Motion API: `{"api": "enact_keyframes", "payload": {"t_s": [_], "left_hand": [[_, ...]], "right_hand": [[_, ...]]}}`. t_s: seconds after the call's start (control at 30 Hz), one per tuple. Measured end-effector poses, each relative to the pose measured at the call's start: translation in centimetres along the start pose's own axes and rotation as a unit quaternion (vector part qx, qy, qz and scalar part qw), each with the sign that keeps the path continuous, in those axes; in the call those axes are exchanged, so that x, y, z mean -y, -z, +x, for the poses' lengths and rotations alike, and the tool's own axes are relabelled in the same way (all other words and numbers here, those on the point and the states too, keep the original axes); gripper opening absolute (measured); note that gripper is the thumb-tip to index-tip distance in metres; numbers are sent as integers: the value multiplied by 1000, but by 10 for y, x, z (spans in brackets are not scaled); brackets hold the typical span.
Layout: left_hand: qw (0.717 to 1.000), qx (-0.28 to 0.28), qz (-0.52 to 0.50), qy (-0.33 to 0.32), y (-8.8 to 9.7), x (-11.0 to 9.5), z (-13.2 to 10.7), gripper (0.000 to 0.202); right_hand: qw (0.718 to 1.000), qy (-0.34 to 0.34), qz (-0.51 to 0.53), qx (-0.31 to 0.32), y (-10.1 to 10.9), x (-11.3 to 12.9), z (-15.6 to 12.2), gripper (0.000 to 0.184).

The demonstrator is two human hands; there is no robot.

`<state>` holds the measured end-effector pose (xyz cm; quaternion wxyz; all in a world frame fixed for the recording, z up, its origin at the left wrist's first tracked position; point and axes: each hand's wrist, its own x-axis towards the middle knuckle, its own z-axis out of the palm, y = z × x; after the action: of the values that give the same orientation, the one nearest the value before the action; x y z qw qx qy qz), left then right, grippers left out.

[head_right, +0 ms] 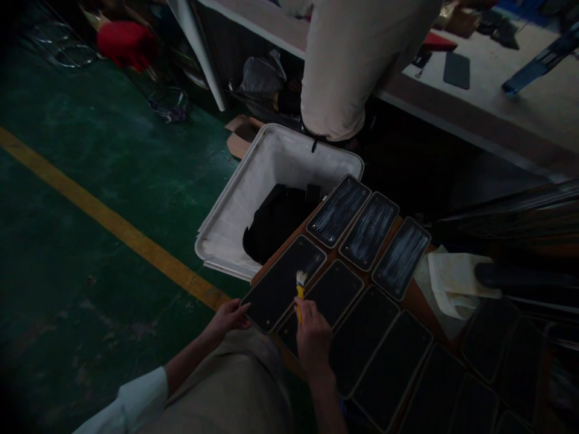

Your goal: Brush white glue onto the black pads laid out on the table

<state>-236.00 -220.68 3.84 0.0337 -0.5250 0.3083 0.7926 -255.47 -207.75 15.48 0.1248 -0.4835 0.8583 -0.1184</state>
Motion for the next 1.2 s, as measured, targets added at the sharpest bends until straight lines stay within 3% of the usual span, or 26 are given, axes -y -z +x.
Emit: {"api": "enact_keyframes", "payload": {"t_s": [0.17,0.27,0.33,0.47,0.57,0.63,0.73,0.87,1.0,1.1,1.2], "left_hand": [[1000,3,-16,-14,0,2,-3,59],[1000,5,-22,-17,1,3,-3,59],[999,8,-23,-24,2,3,-3,57],[999,8,-26,-37,2,3,-5,55],[999,11,-28,-43,2,2,-6,54],[999,11,-28,-41,1,2,-6,52],[999,6,-32,-39,0,3,-6,49],[998,3,-43,-38,-1,4,-6,47],[998,6,-44,-44,-1,5,-6,45],[998,3,-43,-41,0,7,-6,45],[998,-1,-47,-44,1,10,-5,46]], "right_hand": [[999,5,32,27,-17,34,-56,31],[994,-2,86,71,-11,40,-68,29],[991,-3,112,70,1,35,-55,26],[998,9,54,-26,20,5,4,25],[997,17,-20,-68,17,-16,44,25],[996,18,-49,-71,9,-19,51,26],[997,38,-58,-35,-10,-5,27,31],[996,85,-12,16,-30,35,-40,36],[992,86,77,57,-29,60,-82,33],[988,45,129,73,-15,56,-72,26],[992,28,119,24,2,33,-31,25]]}}
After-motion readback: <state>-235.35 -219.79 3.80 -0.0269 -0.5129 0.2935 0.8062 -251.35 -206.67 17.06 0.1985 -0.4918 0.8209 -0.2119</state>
